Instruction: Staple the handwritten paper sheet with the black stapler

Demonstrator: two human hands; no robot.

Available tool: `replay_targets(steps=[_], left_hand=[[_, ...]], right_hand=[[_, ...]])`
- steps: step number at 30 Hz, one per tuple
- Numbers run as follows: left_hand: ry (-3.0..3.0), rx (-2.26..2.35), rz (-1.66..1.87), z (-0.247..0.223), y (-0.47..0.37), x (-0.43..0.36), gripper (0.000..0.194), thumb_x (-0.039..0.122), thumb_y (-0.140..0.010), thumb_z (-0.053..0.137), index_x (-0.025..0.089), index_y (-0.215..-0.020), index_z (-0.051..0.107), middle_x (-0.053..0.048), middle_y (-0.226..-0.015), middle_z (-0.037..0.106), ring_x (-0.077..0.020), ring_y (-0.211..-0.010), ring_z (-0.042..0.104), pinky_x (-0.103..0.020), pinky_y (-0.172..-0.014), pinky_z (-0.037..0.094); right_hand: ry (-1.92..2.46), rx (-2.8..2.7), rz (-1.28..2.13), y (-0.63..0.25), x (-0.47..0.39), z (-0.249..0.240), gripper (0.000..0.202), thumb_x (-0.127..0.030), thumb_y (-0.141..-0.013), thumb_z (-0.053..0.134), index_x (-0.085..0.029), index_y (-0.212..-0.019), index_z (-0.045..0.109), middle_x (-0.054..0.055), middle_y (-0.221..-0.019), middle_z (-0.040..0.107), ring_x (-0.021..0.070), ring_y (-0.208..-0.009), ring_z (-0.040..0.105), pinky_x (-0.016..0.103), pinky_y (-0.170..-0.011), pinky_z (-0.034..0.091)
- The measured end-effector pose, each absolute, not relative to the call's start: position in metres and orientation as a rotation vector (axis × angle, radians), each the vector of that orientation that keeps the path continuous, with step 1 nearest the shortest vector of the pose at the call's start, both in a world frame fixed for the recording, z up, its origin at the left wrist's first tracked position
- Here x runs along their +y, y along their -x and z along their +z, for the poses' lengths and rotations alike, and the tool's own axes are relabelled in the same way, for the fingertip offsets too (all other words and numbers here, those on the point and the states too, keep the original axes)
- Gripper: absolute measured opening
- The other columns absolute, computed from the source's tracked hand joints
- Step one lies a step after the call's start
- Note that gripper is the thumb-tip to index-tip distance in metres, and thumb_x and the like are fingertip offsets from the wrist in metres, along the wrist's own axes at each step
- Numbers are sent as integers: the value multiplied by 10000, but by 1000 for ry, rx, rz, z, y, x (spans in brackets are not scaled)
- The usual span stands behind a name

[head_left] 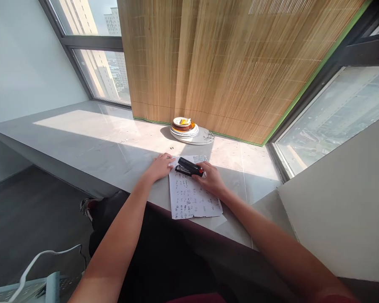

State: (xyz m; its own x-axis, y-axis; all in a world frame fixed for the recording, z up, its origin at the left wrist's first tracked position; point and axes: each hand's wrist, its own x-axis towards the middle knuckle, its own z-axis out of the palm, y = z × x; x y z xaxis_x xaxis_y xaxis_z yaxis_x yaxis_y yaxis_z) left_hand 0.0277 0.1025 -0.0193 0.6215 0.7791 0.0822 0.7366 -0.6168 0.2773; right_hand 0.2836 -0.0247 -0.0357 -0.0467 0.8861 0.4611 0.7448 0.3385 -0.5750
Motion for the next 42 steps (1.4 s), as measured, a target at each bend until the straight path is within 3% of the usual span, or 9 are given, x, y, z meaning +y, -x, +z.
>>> replay_targets(steps=[5, 10, 15, 18, 22, 30, 33, 36, 42], left_hand=[[-2570, 1221, 336, -23, -25, 109, 460, 253, -1017, 559, 302, -1460, 674, -78, -1531, 573, -320, -1428, 514, -476, -1200, 429], [-2546, 1193, 394, -21, -25, 108, 439, 232, -999, 571, 255, -1417, 702, -82, -1501, 603, -312, -1392, 549, -459, -1211, 428], [-2438, 1191, 530, -14, -28, 105, 366, 193, -1001, 518, 219, -1266, 769, -95, -1376, 685, -277, -1307, 625, -420, -1178, 470], [-2319, 1264, 629, -13, -29, 105, 368, 174, -1007, 475, 233, -1175, 797, -78, -1325, 731, -258, -1248, 661, -396, -1135, 504], [-2092, 1407, 714, -12, -29, 106, 342, 211, -1010, 492, 257, -1121, 812, -55, -1220, 797, -261, -1163, 711, -379, -1039, 554], [-1995, 1410, 708, -9, -29, 105, 321, 214, -1009, 501, 255, -1084, 810, -39, -1242, 803, -236, -1195, 718, -356, -1053, 549], [-2000, 1415, 707, -7, -30, 103, 311, 224, -1009, 510, 251, -1078, 812, -41, -1243, 803, -243, -1197, 719, -367, -1063, 547], [-2038, 1406, 678, -7, -31, 101, 260, 223, -962, 594, 245, -1101, 812, -53, -1198, 810, -247, -1148, 732, -357, -1041, 558], [-2203, 1411, 599, -18, -35, 103, 306, 209, -871, 705, 222, -1158, 809, -108, -1401, 690, -282, -1222, 688, -387, -1092, 524]], right_hand=[[1361, -1723, 230, -286, -19, -35, 237, -217, -852, 741, -242, -1087, 760, 67, -1003, 750, 282, -971, 674, 429, -877, 541], [1324, -1502, 225, -286, -26, -28, 184, -407, -961, 702, -253, -1017, 787, 62, -988, 782, 258, -932, 688, 389, -813, 525], [1411, -1395, 216, -287, -23, -28, 474, -425, -1036, 558, -237, -613, 662, 10, -601, 587, 192, -624, 547, 351, -666, 440], [1436, -1409, 165, -287, -21, -30, 530, -409, -1023, 566, -237, -522, 541, 7, -574, 532, 183, -609, 509, 349, -640, 410], [1329, -1521, 83, -284, -22, -30, 410, -365, -1036, 558, -239, -664, 675, 40, -730, 657, 204, -725, 566, 364, -725, 461], [1389, -1578, 101, -284, -22, -32, 377, -323, -1038, 557, -247, -692, 683, 46, -756, 641, 223, -759, 576, 384, -739, 473], [1360, -1680, 110, -283, -22, -31, 189, -407, -1023, 644, -264, -1043, 765, 84, -1045, 730, 285, -990, 640, 449, -919, 523], [1342, -1885, 160, -280, -22, -31, 474, -407, -969, 738, -285, -1416, 638, 103, -1271, 715, 332, -1149, 623, 522, -1036, 504], [1359, -2016, 175, -276, -22, -32, 532, -333, -952, 755, -262, -1456, 601, 115, -1169, 723, 339, -1094, 629, 516, -975, 516]])
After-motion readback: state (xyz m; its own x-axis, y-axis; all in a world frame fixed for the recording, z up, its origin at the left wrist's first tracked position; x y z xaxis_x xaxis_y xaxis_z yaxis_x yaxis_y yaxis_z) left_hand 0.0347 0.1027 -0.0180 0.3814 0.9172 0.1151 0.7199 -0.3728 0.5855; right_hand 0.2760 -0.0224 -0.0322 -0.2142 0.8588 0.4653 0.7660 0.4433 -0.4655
